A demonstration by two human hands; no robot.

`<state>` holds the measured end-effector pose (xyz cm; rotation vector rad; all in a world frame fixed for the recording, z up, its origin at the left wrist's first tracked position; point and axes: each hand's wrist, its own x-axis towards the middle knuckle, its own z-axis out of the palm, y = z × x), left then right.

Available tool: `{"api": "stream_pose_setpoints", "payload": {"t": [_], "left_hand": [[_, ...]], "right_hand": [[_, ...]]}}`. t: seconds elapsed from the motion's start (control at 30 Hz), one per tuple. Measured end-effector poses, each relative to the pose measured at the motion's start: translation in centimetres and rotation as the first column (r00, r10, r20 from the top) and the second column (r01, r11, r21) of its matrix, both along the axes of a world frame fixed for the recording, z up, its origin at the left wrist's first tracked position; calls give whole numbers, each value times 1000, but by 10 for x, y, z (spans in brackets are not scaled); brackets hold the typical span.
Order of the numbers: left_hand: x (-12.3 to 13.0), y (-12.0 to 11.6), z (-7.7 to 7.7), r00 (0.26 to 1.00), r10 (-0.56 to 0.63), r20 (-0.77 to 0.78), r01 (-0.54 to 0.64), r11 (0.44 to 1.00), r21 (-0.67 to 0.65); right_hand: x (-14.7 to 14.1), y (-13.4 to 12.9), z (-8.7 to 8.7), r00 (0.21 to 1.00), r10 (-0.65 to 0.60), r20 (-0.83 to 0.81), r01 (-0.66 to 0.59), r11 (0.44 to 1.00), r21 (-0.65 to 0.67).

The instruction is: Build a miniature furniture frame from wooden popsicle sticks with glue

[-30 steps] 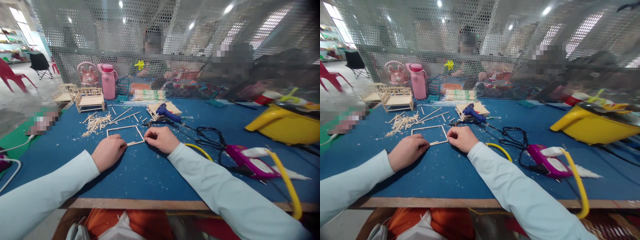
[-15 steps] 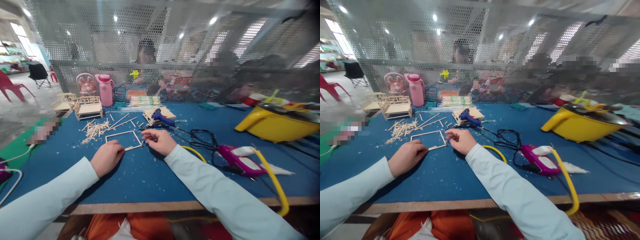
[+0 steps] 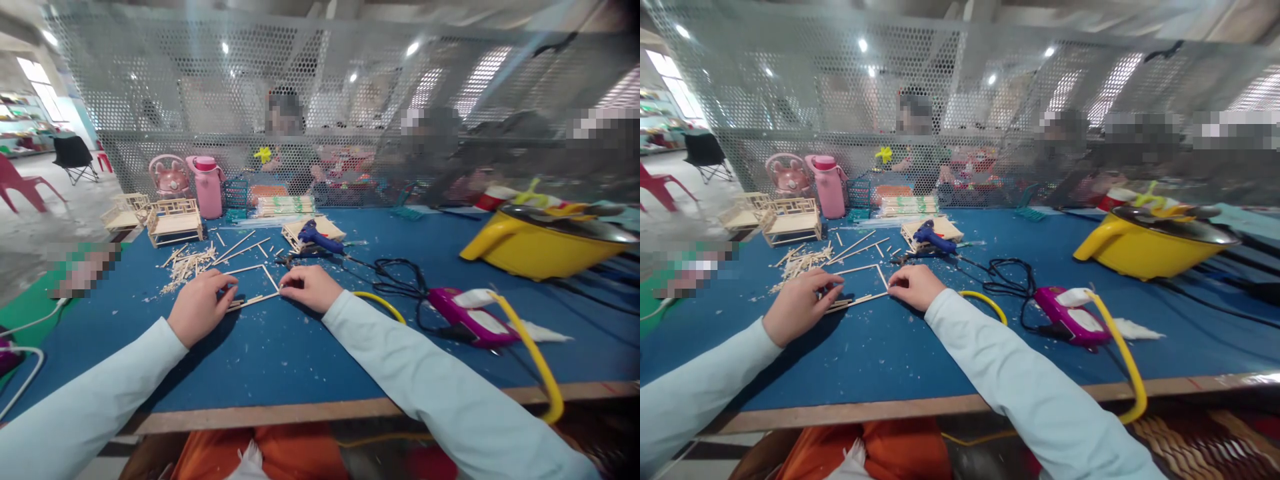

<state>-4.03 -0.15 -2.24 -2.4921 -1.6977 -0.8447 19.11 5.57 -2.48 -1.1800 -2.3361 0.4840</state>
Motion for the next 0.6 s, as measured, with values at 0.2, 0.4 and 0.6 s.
{"api": "stream_pose_setpoints", "payload": {"t": [0.2,0.4,0.6], "left_hand": [[1,0,-2,999,-31,-13,31,999,-15],[1,0,-3,999,-43,-12,42,999,-25],[2,0,-3,999,-52,-10,51,998,-34]], "right_hand": [[0,2,-2,1000,23,8,-23,1000,4],[0,2,-2,999,16,38,-17,1000,11],[-1,2,-2,998,25,53,-27,999,36]]}}
